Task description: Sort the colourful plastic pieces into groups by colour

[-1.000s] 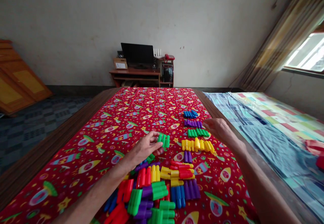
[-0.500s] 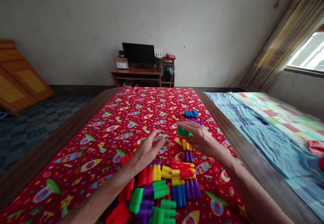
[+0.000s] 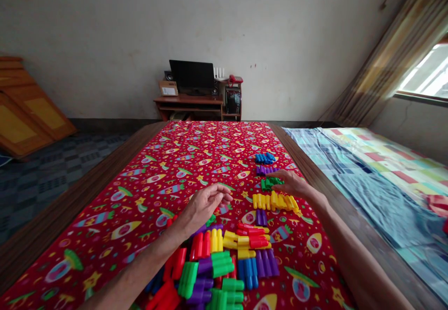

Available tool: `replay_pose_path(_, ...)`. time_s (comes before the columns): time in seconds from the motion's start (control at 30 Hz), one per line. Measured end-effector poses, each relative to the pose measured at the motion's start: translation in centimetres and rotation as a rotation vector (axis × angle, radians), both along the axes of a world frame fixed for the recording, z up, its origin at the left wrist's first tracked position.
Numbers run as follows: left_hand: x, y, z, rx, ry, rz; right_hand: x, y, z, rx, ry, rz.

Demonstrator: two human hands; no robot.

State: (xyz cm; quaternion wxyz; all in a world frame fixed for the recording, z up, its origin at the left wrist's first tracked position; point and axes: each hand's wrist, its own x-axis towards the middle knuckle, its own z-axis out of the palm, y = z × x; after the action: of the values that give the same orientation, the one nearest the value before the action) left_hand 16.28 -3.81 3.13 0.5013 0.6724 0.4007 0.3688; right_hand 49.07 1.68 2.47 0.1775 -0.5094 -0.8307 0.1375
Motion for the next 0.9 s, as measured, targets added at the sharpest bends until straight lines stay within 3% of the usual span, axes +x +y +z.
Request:
replay_pose_path(0.2,-0.9,0.6,0.3,0.144,0.152,-0.022,-0.2,-1.0,1.9,0.039,0.143,-0.029)
replay_pose_path(0.33,-4.0,1.5,1.0,0.376,0.65,-0.077,-0.6,-1.8,3.8,0.182,0.218,-0.14)
replay_pose_path(0.4,-5.5,1.7,1.2,0.369,0.9,-0.112,-0.9,-2.2,4.6,0.254,0.278,-0.169)
replay_pose_path(0.47,-6.2,1.7,1.1,0.297,1.027,-0.139,-1.3,-2.6,5.3,0.292,0.331,-0.171)
replay_pose_path(0.67,-4.0,1.8,-0.6,0.298,0.886,-0.142,-4.7,-4.9,6.0,0.295,0.27,-0.031)
replay_pose_path(0.83,-2.9,2.5,-1.4,0.266,0.696,-0.02,-9.2,-6.5,4.2,0.222,0.211,0.222)
replay_pose_path(0.9,-3.1,2.7,-1.6,0.253,0.604,-0.028,-11.0,-6.6,3.2,0.215,0.168,0.34)
